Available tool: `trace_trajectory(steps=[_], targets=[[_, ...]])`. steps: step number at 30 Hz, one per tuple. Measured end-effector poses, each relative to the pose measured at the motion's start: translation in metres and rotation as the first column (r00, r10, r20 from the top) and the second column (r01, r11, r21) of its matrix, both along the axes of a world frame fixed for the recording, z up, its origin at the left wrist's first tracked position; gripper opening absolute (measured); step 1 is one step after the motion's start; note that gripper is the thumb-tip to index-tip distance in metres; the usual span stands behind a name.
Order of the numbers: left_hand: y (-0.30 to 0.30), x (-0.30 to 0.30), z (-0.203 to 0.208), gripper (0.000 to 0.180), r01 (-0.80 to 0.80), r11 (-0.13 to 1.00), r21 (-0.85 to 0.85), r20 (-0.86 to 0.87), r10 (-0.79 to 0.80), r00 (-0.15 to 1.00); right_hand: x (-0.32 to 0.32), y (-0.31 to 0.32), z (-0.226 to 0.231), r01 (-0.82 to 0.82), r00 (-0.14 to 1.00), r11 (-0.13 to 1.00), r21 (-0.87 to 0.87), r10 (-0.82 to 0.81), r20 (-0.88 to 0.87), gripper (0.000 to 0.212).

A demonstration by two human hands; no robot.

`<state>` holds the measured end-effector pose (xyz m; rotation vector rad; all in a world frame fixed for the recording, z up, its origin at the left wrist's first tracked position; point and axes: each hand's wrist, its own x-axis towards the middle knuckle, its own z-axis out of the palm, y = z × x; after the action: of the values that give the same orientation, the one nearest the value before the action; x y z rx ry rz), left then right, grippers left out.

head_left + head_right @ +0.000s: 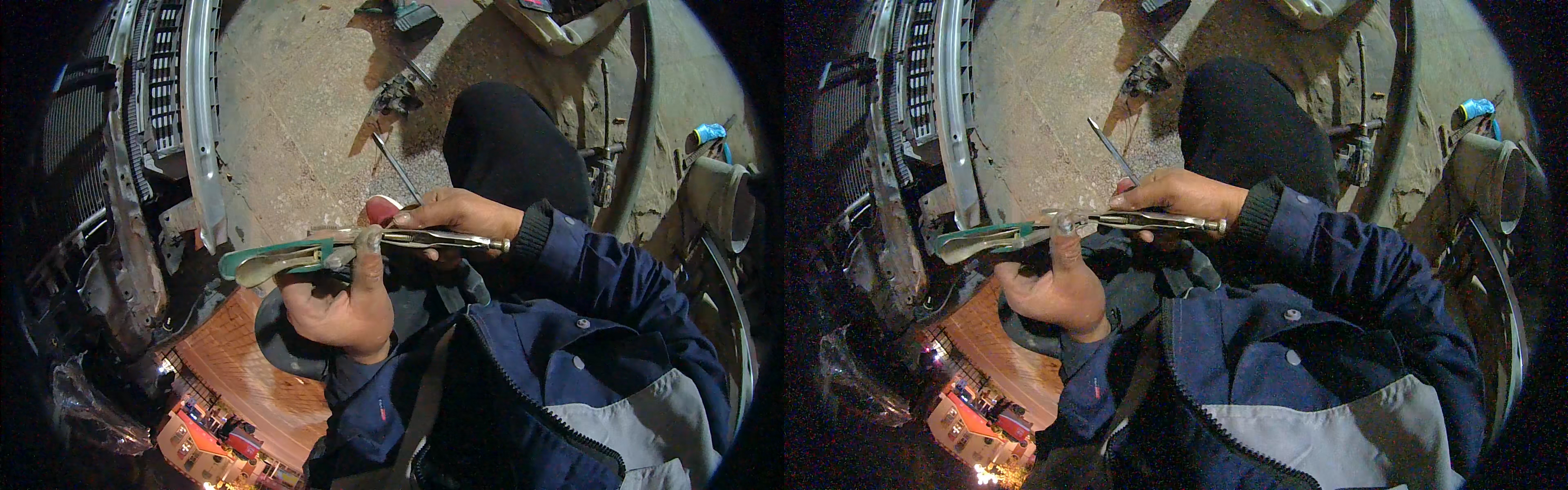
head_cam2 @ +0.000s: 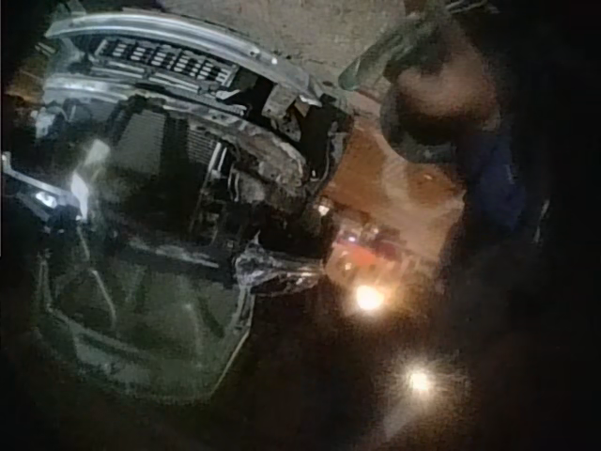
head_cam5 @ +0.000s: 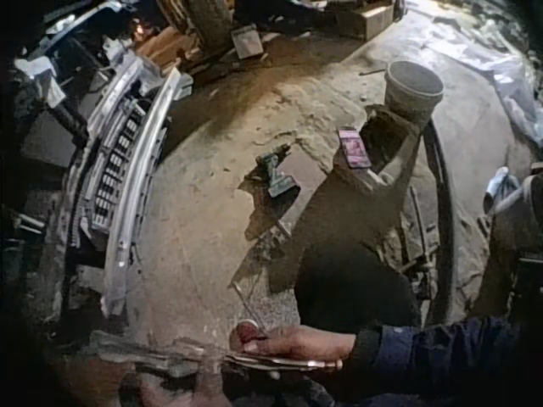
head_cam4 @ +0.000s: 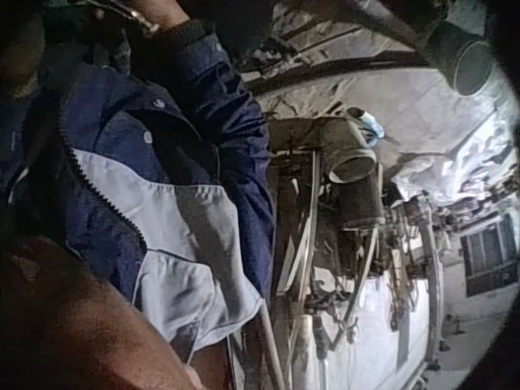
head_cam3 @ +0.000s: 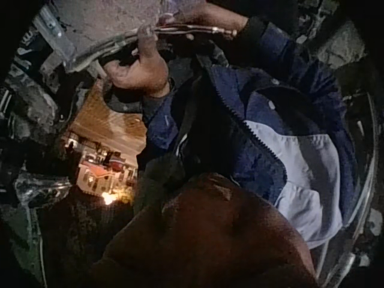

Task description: The person uses pliers and a power drill to work on a car part. They manipulate the part with both hands, adjusting and securing components within the engine bay.

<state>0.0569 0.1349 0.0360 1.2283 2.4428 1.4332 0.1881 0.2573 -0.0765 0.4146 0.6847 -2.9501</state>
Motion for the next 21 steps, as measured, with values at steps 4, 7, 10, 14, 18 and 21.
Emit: trace_trajectory(steps=[4, 7, 10, 14, 18, 21], targets=[[-0.001, -0.003, -0.008, 0.055, 0.141, 0.986, 0.093, 0.088, -0.150, 0.985, 0.000, -0.002, -0.014, 0.031, 0.997, 0.940, 0.340, -0.006, -0.073, 0.027], [-0.002, -0.004, -0.009, 0.058, 0.197, 0.980, 0.019, 0.004, -0.197, 0.980, -0.001, -0.003, -0.022, 0.127, 0.988, 0.860, 0.495, -0.068, -0.136, 0.030], [-0.003, -0.007, -0.004, 0.057, 0.107, 0.986, 0.126, 0.385, -0.148, 0.911, 0.004, -0.003, -0.024, 0.041, 0.997, 0.966, 0.255, -0.024, -0.069, 0.032], [0.000, -0.020, 0.002, 0.049, 0.161, 0.950, 0.267, 0.550, -0.287, 0.784, 0.009, -0.002, -0.017, 0.129, 0.991, 0.921, 0.367, -0.109, -0.075, 0.033], [0.004, -0.028, 0.004, 0.056, 0.121, 0.930, 0.348, 0.647, -0.331, 0.686, 0.009, 0.003, -0.007, 0.037, 0.999, 0.984, 0.173, -0.035, -0.012, 0.037], [0.000, -0.029, 0.005, 0.063, 0.104, 0.928, 0.358, 0.687, -0.337, 0.643, 0.008, 0.003, -0.004, 0.023, 1.000, 0.986, 0.168, -0.022, -0.009, 0.042]])
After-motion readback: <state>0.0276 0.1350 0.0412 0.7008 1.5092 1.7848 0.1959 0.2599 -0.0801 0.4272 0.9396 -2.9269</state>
